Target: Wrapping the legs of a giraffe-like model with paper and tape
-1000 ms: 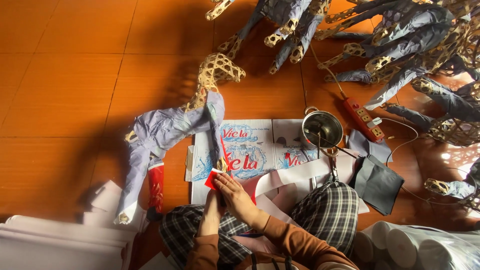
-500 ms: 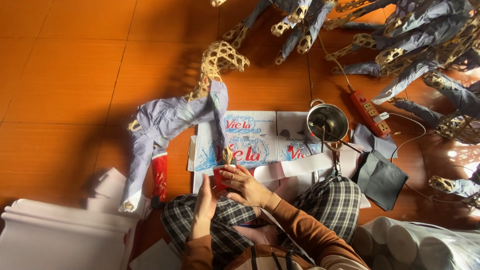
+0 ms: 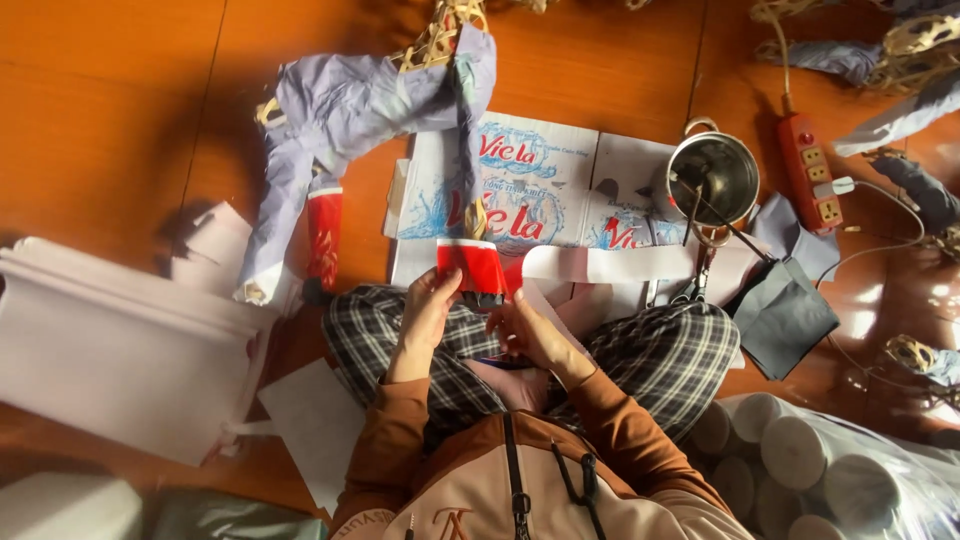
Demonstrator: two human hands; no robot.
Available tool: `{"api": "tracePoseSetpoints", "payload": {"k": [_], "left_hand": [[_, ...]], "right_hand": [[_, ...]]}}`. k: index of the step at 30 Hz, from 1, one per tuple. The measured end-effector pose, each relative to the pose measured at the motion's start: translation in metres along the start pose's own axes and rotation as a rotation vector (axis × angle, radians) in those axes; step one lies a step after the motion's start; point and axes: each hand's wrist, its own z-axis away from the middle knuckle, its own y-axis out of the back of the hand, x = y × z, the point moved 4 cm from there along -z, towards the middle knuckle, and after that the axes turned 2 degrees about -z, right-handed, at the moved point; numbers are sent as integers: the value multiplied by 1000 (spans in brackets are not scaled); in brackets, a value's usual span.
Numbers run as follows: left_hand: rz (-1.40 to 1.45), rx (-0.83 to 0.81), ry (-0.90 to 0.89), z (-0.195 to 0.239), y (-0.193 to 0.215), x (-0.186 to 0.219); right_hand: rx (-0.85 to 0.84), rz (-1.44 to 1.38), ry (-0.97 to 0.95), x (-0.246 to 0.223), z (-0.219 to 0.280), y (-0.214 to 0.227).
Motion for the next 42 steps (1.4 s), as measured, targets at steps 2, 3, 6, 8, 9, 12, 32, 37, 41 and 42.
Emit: {"api": "tracePoseSetpoints", "payload": {"k": [2, 3, 6, 8, 9, 12, 32, 37, 41, 42], "left_hand": [[6, 27, 0, -2, 4, -3], [10, 36, 0, -5, 8, -9], [28, 81, 17, -10, 18, -23], [52, 105, 13, -12, 23, -27], [53, 109, 16, -8, 21, -23], [86, 137, 18, -1, 20, -20], [62, 242, 50, -15, 31, -43], [31, 285, 72, -25, 28, -55], [-413, 244, -223, -10, 5, -32], [-414, 243, -222, -17, 14, -43]], "right_hand": [[16, -434, 24, -26, 3, -17], [9, -431, 16, -28, -1, -21], [508, -829, 260, -26, -9, -1], [531, -626, 433, -23, -19, 15], [531, -625, 428, -29, -14, 11], [586, -480, 463, -40, -4, 8], [672, -490, 546, -43, -1, 12], [671, -425, 511, -47, 1, 4], [697, -438, 497, -54, 5, -1], [699, -439, 497, -47, 2, 3]]}}
